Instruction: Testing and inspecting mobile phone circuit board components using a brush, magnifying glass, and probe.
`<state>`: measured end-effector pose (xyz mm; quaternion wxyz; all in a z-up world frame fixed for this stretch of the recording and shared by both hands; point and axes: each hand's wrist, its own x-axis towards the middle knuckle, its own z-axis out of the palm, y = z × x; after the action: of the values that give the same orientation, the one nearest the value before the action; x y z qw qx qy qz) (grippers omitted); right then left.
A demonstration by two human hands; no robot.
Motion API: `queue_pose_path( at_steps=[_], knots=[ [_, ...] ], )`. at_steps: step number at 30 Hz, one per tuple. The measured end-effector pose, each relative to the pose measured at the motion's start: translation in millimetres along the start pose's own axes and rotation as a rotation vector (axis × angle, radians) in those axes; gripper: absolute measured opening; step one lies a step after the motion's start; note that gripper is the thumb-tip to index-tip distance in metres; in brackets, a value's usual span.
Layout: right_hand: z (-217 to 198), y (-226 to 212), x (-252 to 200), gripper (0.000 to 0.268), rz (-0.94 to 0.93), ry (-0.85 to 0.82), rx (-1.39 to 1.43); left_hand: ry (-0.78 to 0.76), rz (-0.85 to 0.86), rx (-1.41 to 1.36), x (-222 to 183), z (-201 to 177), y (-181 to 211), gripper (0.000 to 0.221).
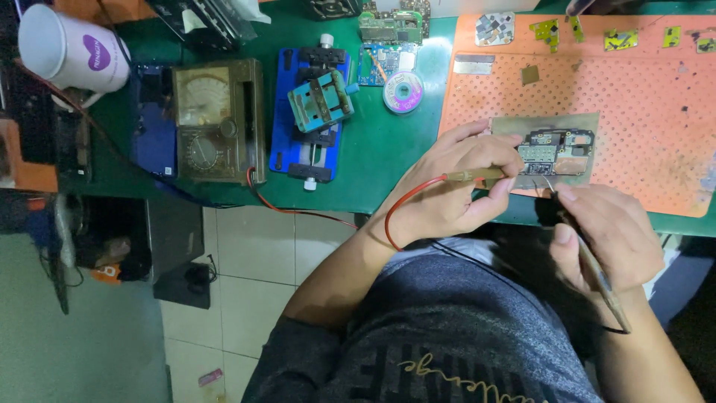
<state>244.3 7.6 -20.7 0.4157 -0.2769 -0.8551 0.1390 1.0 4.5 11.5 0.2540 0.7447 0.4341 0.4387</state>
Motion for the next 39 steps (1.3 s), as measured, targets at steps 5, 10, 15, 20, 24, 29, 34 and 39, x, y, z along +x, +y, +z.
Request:
queue_pose_path(
  at_steps=[5, 10, 15, 20, 24, 29, 34, 39],
  knots=[
    [6, 0, -1, 0.045, 0.042, 0.179, 0.038, 0.032, 0.022, -0.003, -2, -1, 2, 0.012],
    [9, -1, -7, 0.035, 0.154, 0.318, 0.11, 0.099, 0.095, 0.034, -6, -1, 3, 0.019],
    [9, -4, -25, 0.024, 0.347, 0.432, 0.43, 0.214, 0.475, 0.039, -9, 0, 3, 0.029],
    [-2, -36, -4, 0.038, 0.276, -0.284, 0.076, 0.035, 0.459, 0.13, -41, 5, 49, 0.039],
    [-5, -70, 40, 0.034, -0.02, -0.502, 0.141, 0.019, 0.469, 0.038, -40, -34, 86, 0.026],
    [-33, -85, 91, 0.07, -0.234, -0.795, 0.032, -0.266, 0.084, 0.04, -82, -83, 92, 0.039],
    [-47, -77, 113, 0.072, -0.332, -0.869, -0.124, -0.752, -0.765, 0.297, -145, -107, 67, 0.041],
    [-49, -50, 103, 0.048, -0.422, -0.57, -0.24, -0.561, -1.305, 0.513, -207, -129, 34, 0.024]
  ],
)
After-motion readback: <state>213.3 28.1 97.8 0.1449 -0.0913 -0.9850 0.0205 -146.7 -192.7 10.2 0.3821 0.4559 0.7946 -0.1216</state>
